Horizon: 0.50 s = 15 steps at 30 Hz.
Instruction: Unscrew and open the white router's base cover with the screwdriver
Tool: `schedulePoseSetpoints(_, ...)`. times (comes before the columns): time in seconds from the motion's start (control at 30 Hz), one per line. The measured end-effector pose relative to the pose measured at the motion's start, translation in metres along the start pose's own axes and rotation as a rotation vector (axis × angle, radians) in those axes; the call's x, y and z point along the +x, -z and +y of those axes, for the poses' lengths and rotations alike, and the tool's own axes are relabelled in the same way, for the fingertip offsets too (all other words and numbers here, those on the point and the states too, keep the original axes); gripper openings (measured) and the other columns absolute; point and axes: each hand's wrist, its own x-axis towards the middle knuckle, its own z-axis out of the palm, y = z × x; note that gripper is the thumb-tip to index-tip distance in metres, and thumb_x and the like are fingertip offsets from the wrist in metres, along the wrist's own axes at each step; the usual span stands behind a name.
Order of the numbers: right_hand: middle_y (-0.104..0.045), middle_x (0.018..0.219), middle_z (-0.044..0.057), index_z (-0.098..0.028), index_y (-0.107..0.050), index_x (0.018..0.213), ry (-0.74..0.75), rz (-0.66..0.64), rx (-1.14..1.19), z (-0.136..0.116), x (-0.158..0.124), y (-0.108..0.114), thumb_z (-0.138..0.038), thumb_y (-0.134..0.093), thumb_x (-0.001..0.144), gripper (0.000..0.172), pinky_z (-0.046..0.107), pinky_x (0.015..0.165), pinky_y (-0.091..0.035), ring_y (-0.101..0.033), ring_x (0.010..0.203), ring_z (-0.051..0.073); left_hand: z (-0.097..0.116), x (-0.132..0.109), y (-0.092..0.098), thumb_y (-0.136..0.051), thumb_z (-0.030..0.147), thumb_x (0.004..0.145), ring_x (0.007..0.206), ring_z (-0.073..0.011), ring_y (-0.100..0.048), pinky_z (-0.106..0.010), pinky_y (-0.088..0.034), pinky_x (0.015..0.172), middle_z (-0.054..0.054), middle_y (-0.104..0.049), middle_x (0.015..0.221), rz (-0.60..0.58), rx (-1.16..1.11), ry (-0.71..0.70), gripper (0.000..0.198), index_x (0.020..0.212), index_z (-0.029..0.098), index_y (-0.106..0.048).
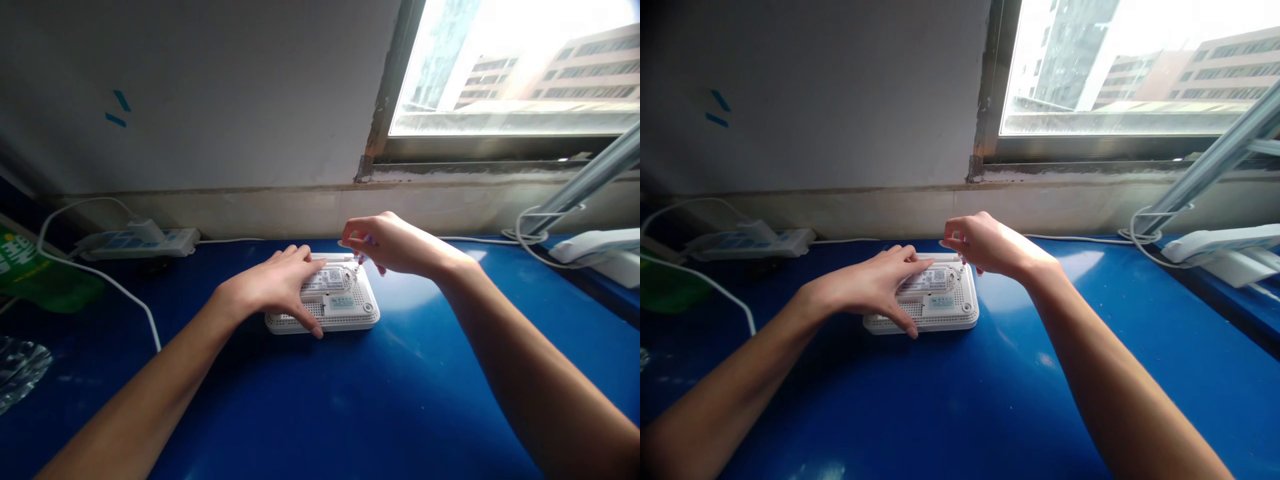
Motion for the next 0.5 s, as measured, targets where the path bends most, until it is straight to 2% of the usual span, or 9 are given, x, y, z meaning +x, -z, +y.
schedulePoseSetpoints(0.07, -0.077, 0.084, 0.002, -0.025, -0.070, 0.122, 0.030, 0.002, 0.020, 0.0024, -0.0012, 0.0016, -0.031, -0.053, 0.106, 0.024, 0.023, 0.048, -0.045, -0.062, 0.048, 0.011, -0.0012, -0.0005, -0.0007, -0.078, 0.082, 0.067, 0.125, -0.0363, -0.049, -0.044, -0.046, 0.100, -0.010, -0.052, 0.134, 0.006, -0.005, -0.003, 0.096, 0.145, 0.030, -0.057)
schedulePoseSetpoints(0.17, -0.079, 0.110, 0.005, -0.031, -0.051, 0.152, 0.162, 0.015, 0.012, 0.0064, -0.0044, 0.0054, -0.015, -0.057, 0.097, 0.058, 0.023, 0.059, -0.050, -0.072, 0.072, 0.015, -0.0015, -0.0018, -0.0010, -0.079, 0.084, 0.066, 0.125, -0.0359, -0.049, -0.043, -0.046, 0.099, -0.009, -0.051, 0.135, 0.005, -0.011, 0.003, 0.102, 0.150, 0.033, -0.053)
schedulePoseSetpoints(0.23, -0.076, 0.122, 0.008, -0.031, -0.044, 0.158, 0.219, 0.020, -0.009, 0.0077, -0.0058, 0.0074, -0.010, -0.062, 0.089, 0.075, 0.025, 0.066, -0.053, -0.073, 0.088, 0.019, -0.0015, -0.0024, -0.0010, -0.079, 0.085, 0.064, 0.125, -0.0362, -0.049, -0.042, -0.046, 0.099, -0.009, -0.051, 0.137, 0.002, -0.012, 0.009, 0.107, 0.153, 0.035, -0.050)
schedulePoseSetpoints(0.27, -0.075, 0.125, 0.009, -0.029, -0.047, 0.157, 0.232, 0.023, -0.023, 0.0078, -0.0059, 0.0078, -0.009, -0.065, 0.086, 0.075, 0.026, 0.069, -0.053, -0.073, 0.094, 0.020, -0.0016, -0.0025, -0.0012, -0.080, 0.085, 0.063, 0.125, -0.0364, -0.049, -0.042, -0.046, 0.099, -0.009, -0.050, 0.137, 0.001, -0.011, 0.011, 0.109, 0.154, 0.035, -0.049)
schedulePoseSetpoints(0.3, -0.075, 0.125, 0.010, -0.027, -0.053, 0.152, 0.234, 0.027, -0.041, 0.0077, -0.0056, 0.0077, -0.011, -0.066, 0.086, 0.069, 0.027, 0.070, -0.054, -0.073, 0.096, 0.021, -0.0018, -0.0026, -0.0014, -0.080, 0.086, 0.062, 0.125, -0.0366, -0.049, -0.042, -0.046, 0.100, -0.009, -0.050, 0.137, 0.002, -0.010, 0.013, 0.110, 0.154, 0.034, -0.049)
schedulePoseSetpoints(0.4, -0.079, 0.108, 0.008, -0.024, -0.073, 0.124, 0.193, 0.080, -0.098, 0.0071, -0.0024, 0.0041, -0.031, -0.070, 0.095, 0.030, 0.029, 0.068, -0.053, -0.073, 0.086, 0.021, -0.0028, -0.0022, -0.0026, -0.080, 0.088, 0.061, 0.125, -0.0369, -0.049, -0.042, -0.046, 0.100, -0.009, -0.050, 0.137, 0.008, -0.007, 0.012, 0.113, 0.155, 0.033, -0.049)
schedulePoseSetpoints(0.43, -0.080, 0.100, 0.007, -0.024, -0.076, 0.116, 0.171, 0.097, -0.107, 0.0071, -0.0010, 0.0023, -0.038, -0.069, 0.098, 0.024, 0.029, 0.065, -0.052, -0.073, 0.080, 0.020, -0.0030, -0.0021, -0.0030, -0.080, 0.088, 0.061, 0.125, -0.0368, -0.049, -0.043, -0.046, 0.100, -0.009, -0.050, 0.136, 0.013, -0.006, 0.010, 0.113, 0.155, 0.033, -0.049)
schedulePoseSetpoints(0.5, -0.080, 0.090, 0.005, -0.025, -0.078, 0.109, 0.141, 0.115, -0.100, 0.0078, 0.0015, -0.0011, -0.044, -0.067, 0.100, 0.024, 0.029, 0.062, -0.051, -0.072, 0.071, 0.019, -0.0029, -0.0020, -0.0032, -0.080, 0.087, 0.061, 0.125, -0.0367, -0.049, -0.043, -0.046, 0.101, -0.009, -0.051, 0.135, 0.018, -0.003, 0.006, 0.112, 0.155, 0.033, -0.049)
